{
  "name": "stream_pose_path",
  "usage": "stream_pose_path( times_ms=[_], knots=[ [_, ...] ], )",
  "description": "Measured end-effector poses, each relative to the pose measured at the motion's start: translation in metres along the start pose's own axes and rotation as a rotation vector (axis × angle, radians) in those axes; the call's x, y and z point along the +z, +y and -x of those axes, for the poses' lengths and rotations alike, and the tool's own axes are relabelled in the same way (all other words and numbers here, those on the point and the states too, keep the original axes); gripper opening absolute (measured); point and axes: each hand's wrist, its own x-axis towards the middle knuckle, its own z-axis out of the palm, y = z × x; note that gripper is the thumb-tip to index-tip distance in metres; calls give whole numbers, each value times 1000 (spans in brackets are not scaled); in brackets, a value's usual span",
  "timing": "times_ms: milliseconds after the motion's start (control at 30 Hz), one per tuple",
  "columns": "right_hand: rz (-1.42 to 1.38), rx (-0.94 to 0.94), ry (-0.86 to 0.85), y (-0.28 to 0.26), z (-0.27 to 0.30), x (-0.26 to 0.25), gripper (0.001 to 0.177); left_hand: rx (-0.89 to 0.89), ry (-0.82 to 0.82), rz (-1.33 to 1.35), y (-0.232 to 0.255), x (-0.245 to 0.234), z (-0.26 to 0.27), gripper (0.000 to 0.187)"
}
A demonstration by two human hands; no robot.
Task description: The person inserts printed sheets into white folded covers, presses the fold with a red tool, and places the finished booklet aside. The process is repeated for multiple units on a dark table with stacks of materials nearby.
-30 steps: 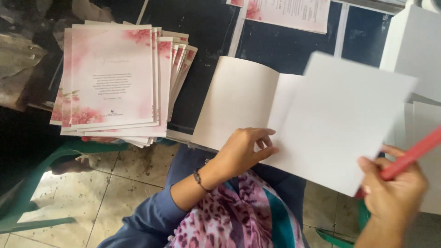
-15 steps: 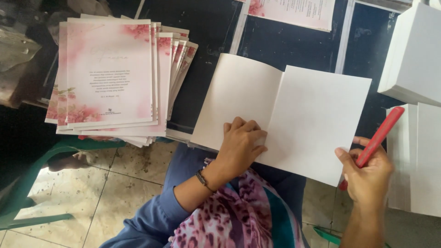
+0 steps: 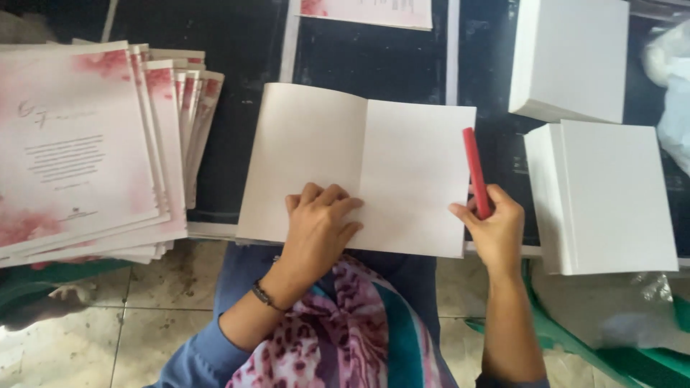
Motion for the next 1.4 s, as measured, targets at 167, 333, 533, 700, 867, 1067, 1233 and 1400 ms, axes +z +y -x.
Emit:
stream_pose_path(
  times_ms=[167,333,533,700,867,1067,1233,1400],
  knots=[
    [24,58,-18,-16,4,1,41,9,-30,-52,4,-3,0,33],
    [88,85,-20,-19,8,0,41,126,-59,7,26,-25,21,27],
    [123,60,-21,-22,9,-7,46,-236,-373,1238,-13,0,97,40],
    [107,111,-4,-32,18,-13,45,-330,198,1642,-81,33,118,69],
    [127,62,21,-28,1,20,38,-65,116,1226,-68,17,11,50],
    [41,167,-25,-33,15,6,14,186,-213,-57,30,13,-30,62],
    [-35,15,-152,-70,32,-10,70,177,-319,-283,39,14,-33,79],
    [105,1,-234,-38,34,-2,46,201,-341,-332,35,25,-32,85]
  ],
)
